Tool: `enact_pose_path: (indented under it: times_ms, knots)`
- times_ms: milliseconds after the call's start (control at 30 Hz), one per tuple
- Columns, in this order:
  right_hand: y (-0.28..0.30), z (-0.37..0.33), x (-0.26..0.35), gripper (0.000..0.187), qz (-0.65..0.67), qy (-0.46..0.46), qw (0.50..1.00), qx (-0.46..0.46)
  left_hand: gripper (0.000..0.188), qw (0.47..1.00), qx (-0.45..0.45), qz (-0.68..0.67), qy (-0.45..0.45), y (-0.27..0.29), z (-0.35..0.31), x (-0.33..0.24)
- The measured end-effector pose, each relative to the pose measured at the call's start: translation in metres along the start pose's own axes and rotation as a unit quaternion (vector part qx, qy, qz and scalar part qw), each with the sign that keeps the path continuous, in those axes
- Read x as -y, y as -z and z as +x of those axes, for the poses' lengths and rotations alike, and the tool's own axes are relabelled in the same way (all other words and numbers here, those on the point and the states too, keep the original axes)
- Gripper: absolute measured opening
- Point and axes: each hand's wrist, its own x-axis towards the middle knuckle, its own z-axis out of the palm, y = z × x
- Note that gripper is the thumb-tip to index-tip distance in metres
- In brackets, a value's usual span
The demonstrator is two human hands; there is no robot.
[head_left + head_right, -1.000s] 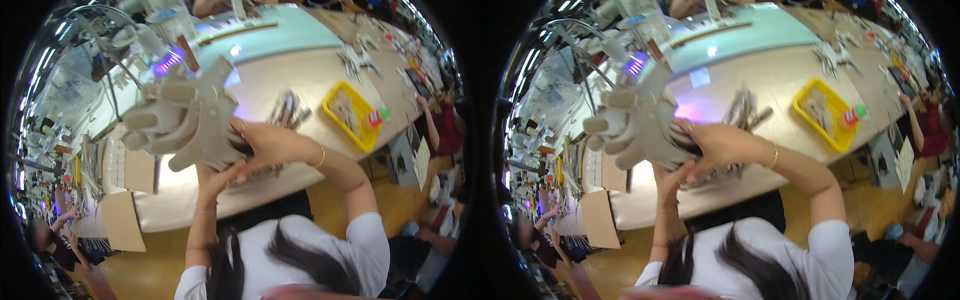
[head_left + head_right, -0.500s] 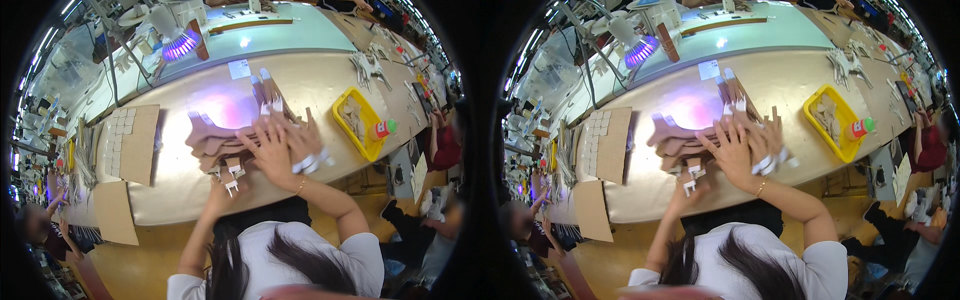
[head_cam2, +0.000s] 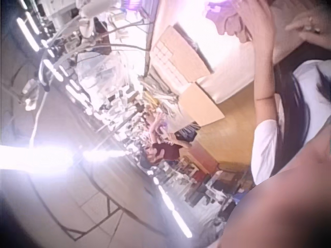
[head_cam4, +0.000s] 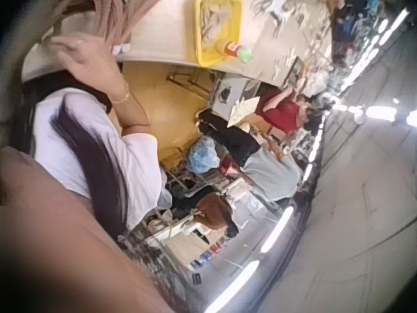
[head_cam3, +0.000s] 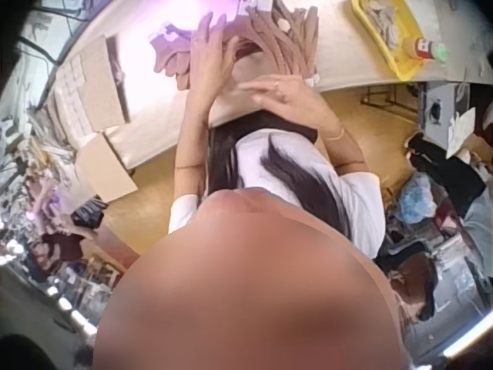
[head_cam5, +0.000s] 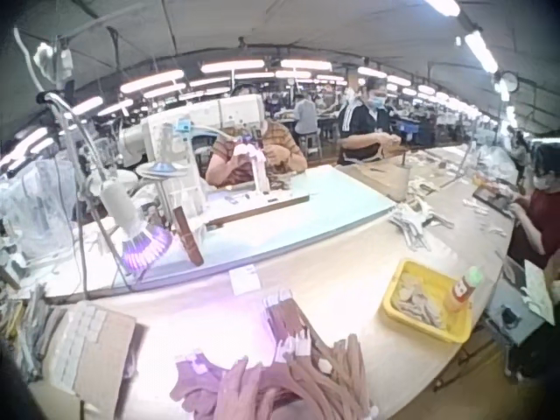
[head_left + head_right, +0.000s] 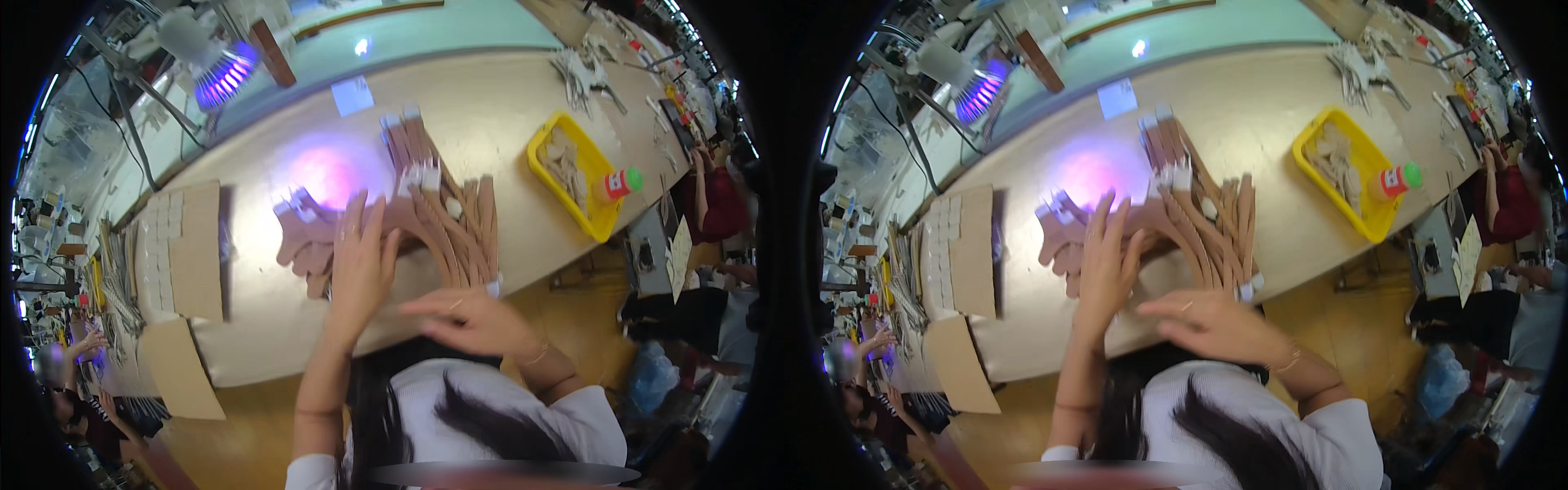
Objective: The person applies glue from a squeeze bottle to the tips of multiple beige fabric pieces arranged on a table. They pick up each piece, apply glue under a UV lamp, and place it back on the table.
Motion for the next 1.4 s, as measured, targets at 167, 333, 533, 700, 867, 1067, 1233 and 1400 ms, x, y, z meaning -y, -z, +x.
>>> enact_pose_path:
  times_ms: [167, 333, 533, 700, 867, 1067, 1233, 1400]
  knots:
    - [0.043, -0.028, -0.014, 0.021, -0.042, -0.086, 0.943, -0.318, 0.09, 0.983, 0.169, 0.065, -0.035, -0.008, 0.032, 0.037]
    - [0.065, -0.036, -0.038, 0.017, -0.089, -0.084, 0.919, -0.375, 0.077, 0.957, 0.276, 0.092, 0.017, -0.017, 0.035, 0.038]
    - [0.08, -0.03, -0.084, 0.026, 0.001, -0.264, 0.913, -0.311, 0.062, 0.986, 0.097, 0.11, -0.084, -0.028, 0.013, 0.036]
    - [0.06, -0.022, -0.105, 0.039, 0.028, -0.204, 0.922, -0.328, 0.063, 0.984, 0.057, 0.119, -0.119, -0.038, 0.001, 0.047]
    - [0.06, -0.02, -0.115, 0.042, 0.079, -0.176, 0.926, -0.324, 0.066, 0.982, 0.005, 0.101, -0.157, -0.04, -0.012, 0.055]
    - [0.062, -0.017, -0.116, 0.05, 0.168, -0.138, 0.933, -0.288, 0.074, 0.98, -0.013, 0.085, -0.182, -0.041, -0.015, 0.057]
    - [0.055, -0.019, -0.114, 0.075, 0.206, -0.123, 0.944, -0.227, 0.074, 0.981, -0.016, 0.074, -0.179, -0.039, -0.012, 0.053]
    - [0.039, -0.01, -0.118, 0.091, 0.11, -0.099, 0.959, -0.243, 0.064, 0.984, 0.083, 0.097, -0.126, -0.037, -0.005, 0.047]
